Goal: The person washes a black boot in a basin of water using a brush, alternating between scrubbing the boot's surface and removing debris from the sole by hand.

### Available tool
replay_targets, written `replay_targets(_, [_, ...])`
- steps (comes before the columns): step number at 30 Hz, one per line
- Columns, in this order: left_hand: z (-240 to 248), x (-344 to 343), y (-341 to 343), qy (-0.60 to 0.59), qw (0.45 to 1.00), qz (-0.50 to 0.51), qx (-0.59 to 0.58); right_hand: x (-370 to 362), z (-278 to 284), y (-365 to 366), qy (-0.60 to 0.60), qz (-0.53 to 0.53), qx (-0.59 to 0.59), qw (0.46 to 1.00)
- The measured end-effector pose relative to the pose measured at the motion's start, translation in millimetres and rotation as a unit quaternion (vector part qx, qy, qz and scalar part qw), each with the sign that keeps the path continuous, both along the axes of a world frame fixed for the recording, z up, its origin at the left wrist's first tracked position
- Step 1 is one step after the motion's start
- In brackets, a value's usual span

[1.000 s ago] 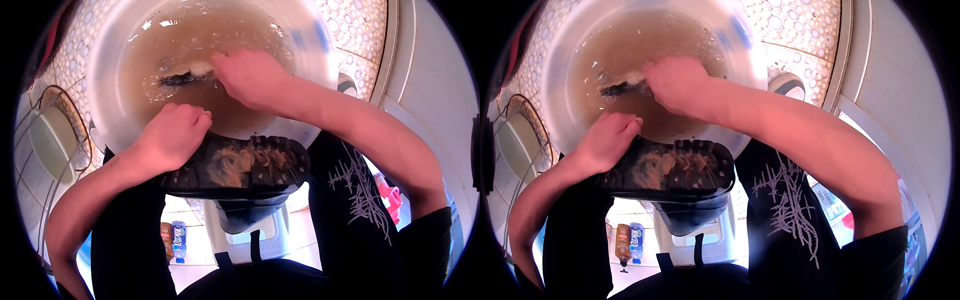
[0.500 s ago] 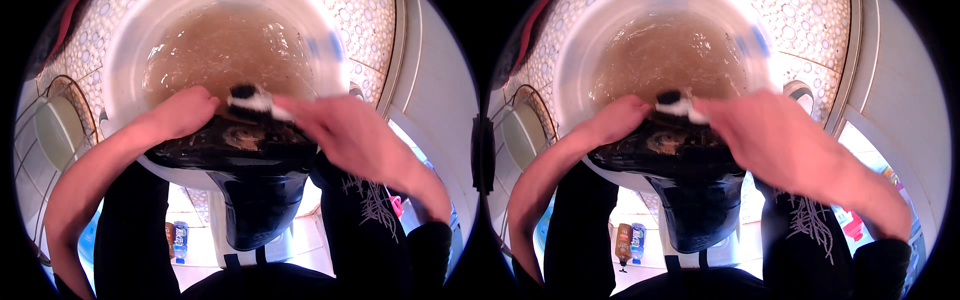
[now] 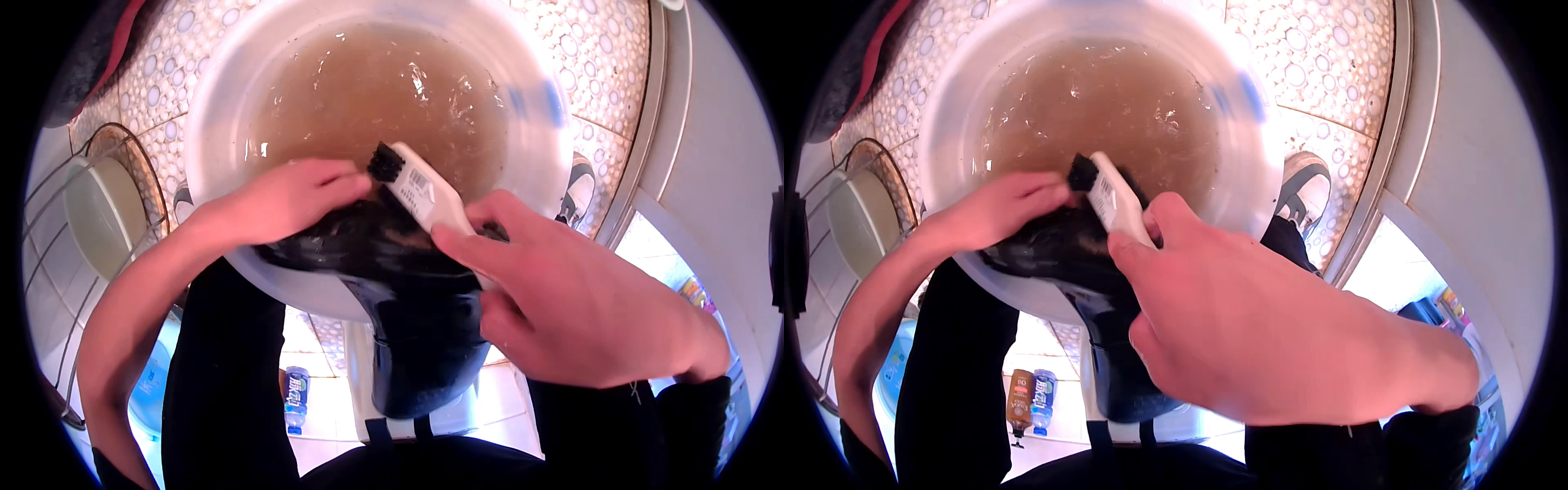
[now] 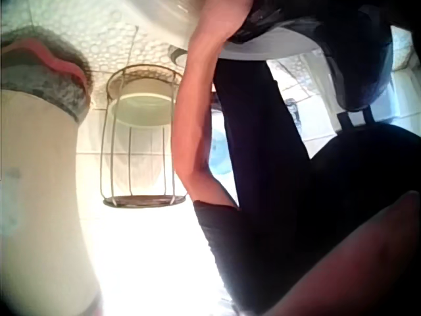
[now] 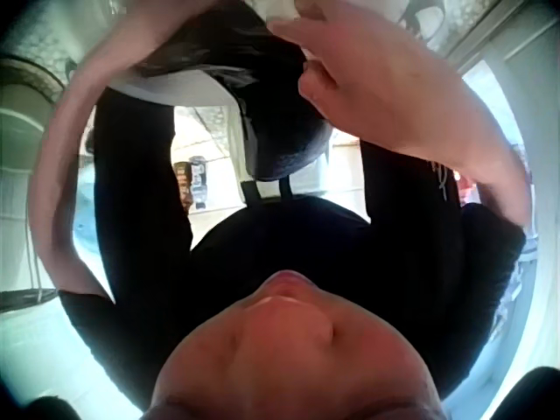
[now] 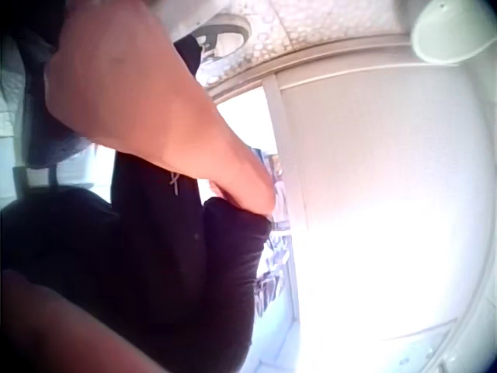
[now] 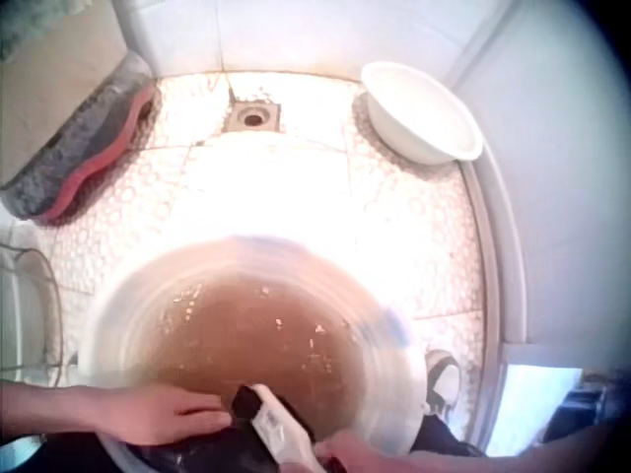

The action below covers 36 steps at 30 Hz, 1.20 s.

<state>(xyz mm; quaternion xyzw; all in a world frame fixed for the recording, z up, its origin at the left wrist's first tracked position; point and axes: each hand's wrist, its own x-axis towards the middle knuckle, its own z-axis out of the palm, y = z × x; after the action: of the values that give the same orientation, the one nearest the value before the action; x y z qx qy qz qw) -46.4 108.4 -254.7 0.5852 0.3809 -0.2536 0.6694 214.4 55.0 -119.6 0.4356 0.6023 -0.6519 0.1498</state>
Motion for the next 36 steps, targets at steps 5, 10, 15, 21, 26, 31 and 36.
replay_targets(5, [7, -20, 2, -0.051, 0.984, 0.065, -0.155, 3, -43, -8, -0.019, -0.084, 0.041, 0.995])
replay_targets(10, [19, -5, 11, -0.019, 0.996, -0.029, -0.081, 2, -58, 18, -0.039, -0.152, -0.084, 0.984])
replay_targets(15, [17, -6, 9, -0.028, 0.996, -0.065, -0.051, -14, -111, 6, 0.073, -0.091, 0.207, 0.971])
replay_targets(21, [35, 6, 18, -0.019, 0.991, -0.127, -0.048, -33, -140, 29, 0.11, -0.018, 0.306, 0.945])
replay_targets(26, [31, -6, 6, -0.106, 0.987, -0.108, 0.057, -30, -154, 29, 0.092, -0.035, 0.296, 0.95])
replay_targets(31, [32, -12, -22, -0.055, 0.981, -0.085, 0.165, -6, -154, 12, 0.157, -0.177, 0.273, 0.932])
replay_targets(36, [43, -24, -43, -0.05, 0.967, -0.077, 0.237, 11, -120, -16, 0.125, -0.109, 0.152, 0.974])
